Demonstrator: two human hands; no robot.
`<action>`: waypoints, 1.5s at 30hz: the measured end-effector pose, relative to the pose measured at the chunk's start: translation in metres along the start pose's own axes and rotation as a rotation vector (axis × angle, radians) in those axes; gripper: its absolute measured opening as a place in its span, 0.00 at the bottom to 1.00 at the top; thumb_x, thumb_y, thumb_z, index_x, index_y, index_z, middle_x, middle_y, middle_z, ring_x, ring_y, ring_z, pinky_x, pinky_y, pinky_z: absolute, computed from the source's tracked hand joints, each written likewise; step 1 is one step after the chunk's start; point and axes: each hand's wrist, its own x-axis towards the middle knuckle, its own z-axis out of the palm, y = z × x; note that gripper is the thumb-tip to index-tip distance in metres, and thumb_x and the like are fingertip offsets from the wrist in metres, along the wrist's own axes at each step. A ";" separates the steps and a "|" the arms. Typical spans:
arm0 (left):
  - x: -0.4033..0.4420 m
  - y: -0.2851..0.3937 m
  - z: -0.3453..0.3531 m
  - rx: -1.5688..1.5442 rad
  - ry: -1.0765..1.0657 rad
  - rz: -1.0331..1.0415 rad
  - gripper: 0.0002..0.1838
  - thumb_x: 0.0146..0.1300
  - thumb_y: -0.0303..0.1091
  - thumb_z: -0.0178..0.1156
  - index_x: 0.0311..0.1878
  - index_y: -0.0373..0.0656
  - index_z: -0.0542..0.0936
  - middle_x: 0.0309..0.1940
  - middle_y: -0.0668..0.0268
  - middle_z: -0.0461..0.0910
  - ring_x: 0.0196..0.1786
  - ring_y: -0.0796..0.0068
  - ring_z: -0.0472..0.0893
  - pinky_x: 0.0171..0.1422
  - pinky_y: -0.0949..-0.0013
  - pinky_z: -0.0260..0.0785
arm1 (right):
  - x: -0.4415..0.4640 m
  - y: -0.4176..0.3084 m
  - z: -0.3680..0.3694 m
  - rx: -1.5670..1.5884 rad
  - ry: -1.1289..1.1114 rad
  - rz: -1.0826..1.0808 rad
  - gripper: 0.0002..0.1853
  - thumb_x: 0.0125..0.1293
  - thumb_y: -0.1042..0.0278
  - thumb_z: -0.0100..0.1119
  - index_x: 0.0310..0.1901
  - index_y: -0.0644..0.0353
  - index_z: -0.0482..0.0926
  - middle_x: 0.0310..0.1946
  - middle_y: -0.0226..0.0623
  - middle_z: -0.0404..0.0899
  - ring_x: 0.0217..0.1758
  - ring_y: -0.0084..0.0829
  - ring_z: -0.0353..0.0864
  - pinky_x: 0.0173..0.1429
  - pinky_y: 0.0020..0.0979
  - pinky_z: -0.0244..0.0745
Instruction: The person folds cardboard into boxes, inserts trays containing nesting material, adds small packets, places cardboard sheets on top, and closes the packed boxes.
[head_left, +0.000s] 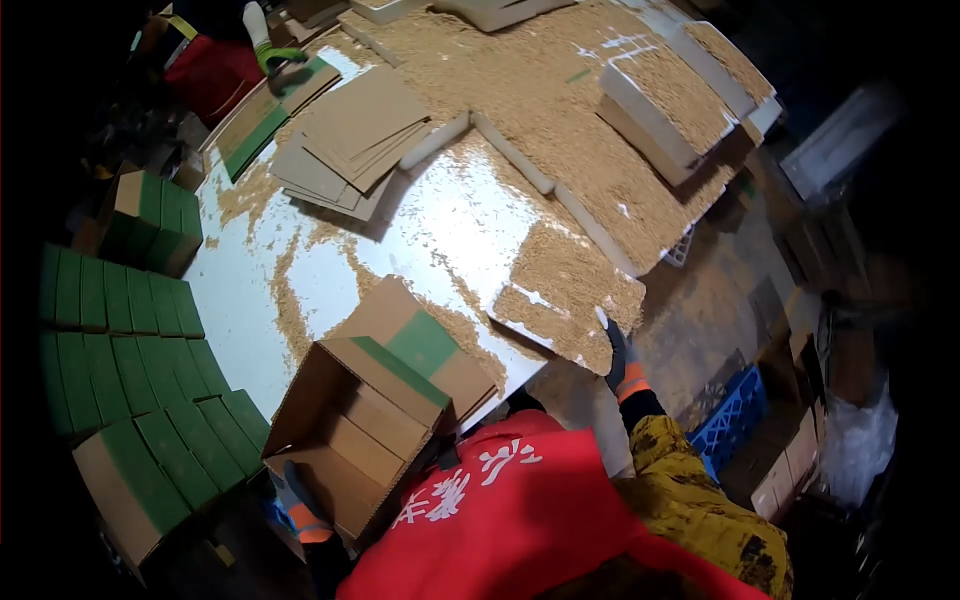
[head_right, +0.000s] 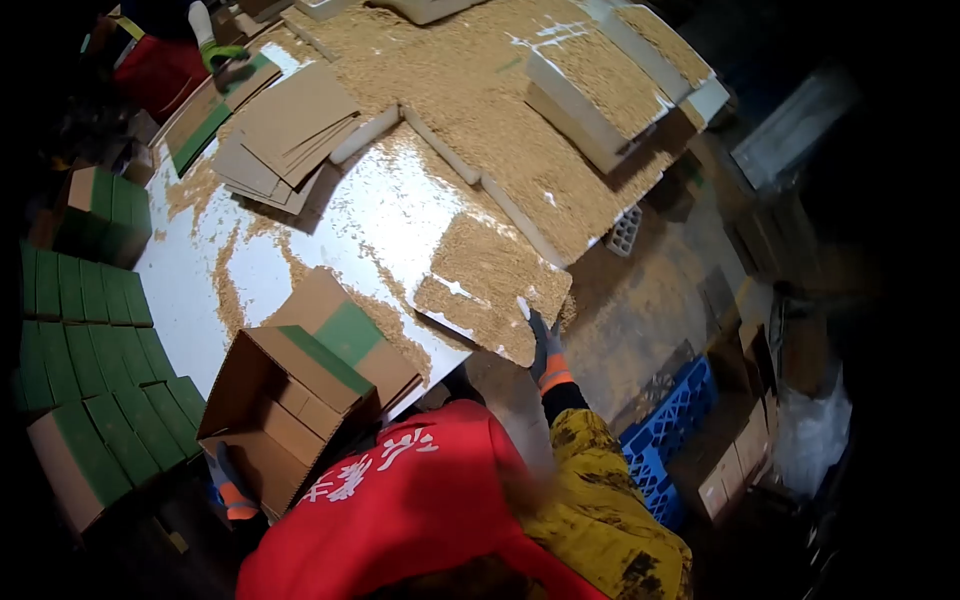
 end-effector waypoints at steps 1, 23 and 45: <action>0.005 -0.009 -0.002 -0.010 -0.004 0.006 0.24 0.69 0.41 0.50 0.61 0.35 0.67 0.52 0.58 0.74 0.50 0.69 0.73 0.56 0.67 0.65 | -0.007 0.003 -0.004 -0.049 -0.006 0.048 0.28 0.66 0.63 0.58 0.65 0.61 0.64 0.58 0.37 0.71 0.60 0.31 0.72 0.60 0.32 0.71; 0.008 0.034 0.029 -0.909 -0.174 -0.021 0.27 0.74 0.42 0.43 0.68 0.35 0.61 0.65 0.62 0.66 0.65 0.75 0.66 0.70 0.73 0.56 | -0.235 -0.074 0.331 -0.742 -0.952 -0.159 0.41 0.57 0.64 0.66 0.69 0.63 0.55 0.59 0.44 0.69 0.60 0.33 0.70 0.61 0.33 0.67; -0.047 -0.139 -0.111 0.826 0.762 -0.469 0.17 0.65 0.39 0.51 0.51 0.38 0.76 0.52 0.49 0.76 0.56 0.52 0.74 0.59 0.58 0.66 | -0.173 0.046 0.404 -2.688 -1.415 -1.011 0.13 0.58 0.57 0.54 0.33 0.53 0.86 0.36 0.43 0.84 0.41 0.42 0.84 0.42 0.39 0.77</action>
